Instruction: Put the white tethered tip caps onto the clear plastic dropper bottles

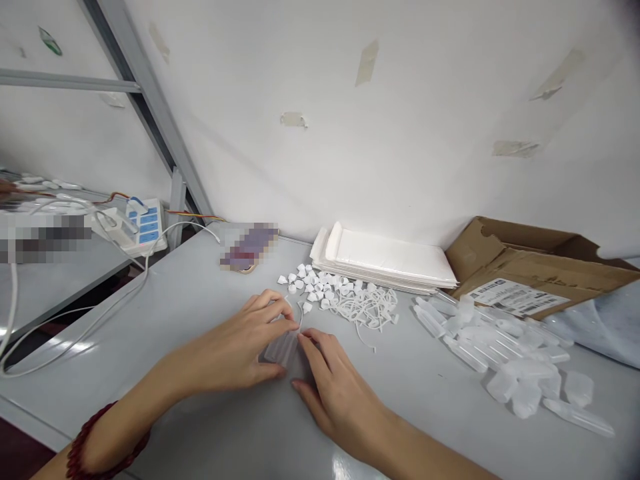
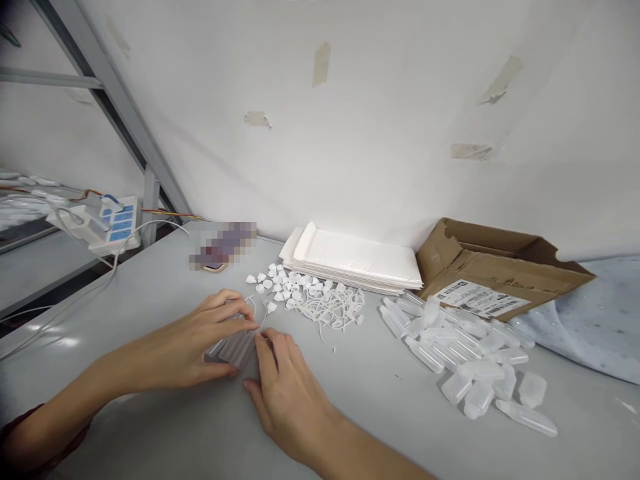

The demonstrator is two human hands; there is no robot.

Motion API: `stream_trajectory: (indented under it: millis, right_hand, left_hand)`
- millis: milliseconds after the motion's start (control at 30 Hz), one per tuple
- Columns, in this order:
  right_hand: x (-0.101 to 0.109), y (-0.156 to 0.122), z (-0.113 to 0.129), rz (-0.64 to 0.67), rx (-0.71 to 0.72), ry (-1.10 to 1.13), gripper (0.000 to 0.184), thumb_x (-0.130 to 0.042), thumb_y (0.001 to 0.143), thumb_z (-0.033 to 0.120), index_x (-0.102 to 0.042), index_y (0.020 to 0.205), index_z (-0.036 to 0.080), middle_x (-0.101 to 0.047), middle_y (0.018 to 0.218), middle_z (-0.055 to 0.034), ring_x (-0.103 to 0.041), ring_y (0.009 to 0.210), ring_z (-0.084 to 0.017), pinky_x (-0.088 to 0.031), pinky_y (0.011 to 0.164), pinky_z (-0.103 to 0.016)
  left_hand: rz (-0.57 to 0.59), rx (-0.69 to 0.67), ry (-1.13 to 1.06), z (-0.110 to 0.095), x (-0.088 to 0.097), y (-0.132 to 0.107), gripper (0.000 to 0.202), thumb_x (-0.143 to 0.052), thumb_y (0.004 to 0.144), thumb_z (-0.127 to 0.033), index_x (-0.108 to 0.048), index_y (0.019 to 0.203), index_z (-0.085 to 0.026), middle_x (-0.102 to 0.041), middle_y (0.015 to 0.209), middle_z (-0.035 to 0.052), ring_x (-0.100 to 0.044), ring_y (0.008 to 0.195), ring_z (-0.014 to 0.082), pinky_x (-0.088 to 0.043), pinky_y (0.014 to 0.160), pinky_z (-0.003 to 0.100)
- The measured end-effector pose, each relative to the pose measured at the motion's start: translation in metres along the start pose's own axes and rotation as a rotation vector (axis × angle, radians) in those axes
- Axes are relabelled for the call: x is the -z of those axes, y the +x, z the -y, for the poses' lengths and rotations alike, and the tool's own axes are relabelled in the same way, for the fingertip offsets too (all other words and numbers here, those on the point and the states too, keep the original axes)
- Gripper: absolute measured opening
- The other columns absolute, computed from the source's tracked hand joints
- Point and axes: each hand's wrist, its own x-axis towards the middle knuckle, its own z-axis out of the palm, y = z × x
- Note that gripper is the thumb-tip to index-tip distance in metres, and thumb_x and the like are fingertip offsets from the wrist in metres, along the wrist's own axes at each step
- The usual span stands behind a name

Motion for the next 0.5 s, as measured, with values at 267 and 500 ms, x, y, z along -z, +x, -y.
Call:
stream_trajectory:
  millis: [267, 500]
  right_hand:
    - [0.0008, 0.001, 0.0002, 0.004, 0.022, -0.033, 0.045, -0.049, 0.09, 0.016, -0.041, 0.132, 0.005, -0.05, 0.126, -0.0226, -0.05, 0.116, -0.03, -0.05, 0.095, -0.049]
    - [0.005, 0.0017, 0.0022, 0.017, 0.042, -0.038, 0.039, -0.048, 0.09, 0.016, -0.046, 0.128, 0.008, -0.051, 0.125, -0.0215, -0.05, 0.115, -0.029, -0.051, 0.093, -0.048]
  left_hand:
    - [0.03, 0.013, 0.029, 0.003, 0.0028, -0.0026, 0.026, -0.064, 0.079, -0.022, -0.058, 0.104, -0.023, -0.052, 0.113, 0.0041, -0.041, 0.11, 0.0234, -0.041, 0.092, 0.035]
    - [-0.005, 0.027, 0.002, 0.0053, 0.0029, -0.0066, 0.028, -0.067, 0.076, -0.023, -0.06, 0.103, -0.025, -0.053, 0.113, 0.0029, -0.041, 0.113, 0.0234, -0.041, 0.092, 0.034]
